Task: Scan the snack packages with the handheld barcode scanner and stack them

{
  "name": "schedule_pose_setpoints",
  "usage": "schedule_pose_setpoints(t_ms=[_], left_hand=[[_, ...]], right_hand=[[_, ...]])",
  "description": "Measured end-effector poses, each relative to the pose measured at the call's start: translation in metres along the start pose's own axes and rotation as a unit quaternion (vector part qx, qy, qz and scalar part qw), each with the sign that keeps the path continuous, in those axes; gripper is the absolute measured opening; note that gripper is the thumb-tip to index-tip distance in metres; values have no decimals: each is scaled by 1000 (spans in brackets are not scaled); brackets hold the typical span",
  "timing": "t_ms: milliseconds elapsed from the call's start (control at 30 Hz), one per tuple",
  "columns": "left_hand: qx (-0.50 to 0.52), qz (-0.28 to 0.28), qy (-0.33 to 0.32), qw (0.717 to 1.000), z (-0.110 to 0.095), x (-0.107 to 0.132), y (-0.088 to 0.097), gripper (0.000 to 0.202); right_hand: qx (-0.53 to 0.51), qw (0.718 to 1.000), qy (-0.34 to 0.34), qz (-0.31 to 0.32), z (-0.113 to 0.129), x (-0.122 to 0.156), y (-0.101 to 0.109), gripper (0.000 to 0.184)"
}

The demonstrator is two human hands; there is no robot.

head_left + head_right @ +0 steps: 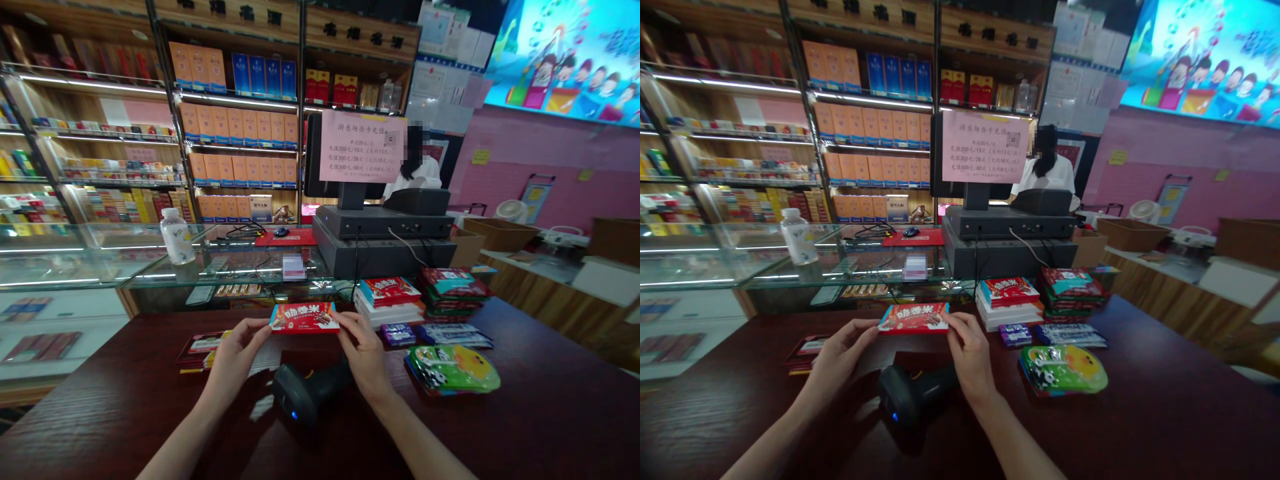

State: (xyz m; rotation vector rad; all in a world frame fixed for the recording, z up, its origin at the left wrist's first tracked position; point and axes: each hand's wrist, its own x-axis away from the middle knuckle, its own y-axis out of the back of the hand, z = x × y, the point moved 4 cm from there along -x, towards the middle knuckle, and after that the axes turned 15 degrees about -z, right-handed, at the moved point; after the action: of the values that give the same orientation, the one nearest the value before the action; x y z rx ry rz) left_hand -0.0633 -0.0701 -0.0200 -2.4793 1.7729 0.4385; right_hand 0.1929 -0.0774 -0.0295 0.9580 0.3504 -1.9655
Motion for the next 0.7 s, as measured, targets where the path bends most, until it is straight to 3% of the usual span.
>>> schedule_pose_setpoints(t_ms=[200, 400, 567, 700], left_hand=[[51, -24, 19, 998, 12, -8, 4, 53], [8, -46, -27, 999, 13, -15, 10, 56], [-17, -68, -57, 996, 5, -24, 22, 62], [-11, -104, -47, 993, 4, -37, 39, 67]], right_hand=[[-30, 998, -46, 42, 0, 4, -8, 34], [-69, 987, -120, 86, -1, 8, -15, 42], [-112, 965, -172, 166, 9, 2, -27, 53], [-183, 939, -205, 205, 19, -6, -50, 61]])
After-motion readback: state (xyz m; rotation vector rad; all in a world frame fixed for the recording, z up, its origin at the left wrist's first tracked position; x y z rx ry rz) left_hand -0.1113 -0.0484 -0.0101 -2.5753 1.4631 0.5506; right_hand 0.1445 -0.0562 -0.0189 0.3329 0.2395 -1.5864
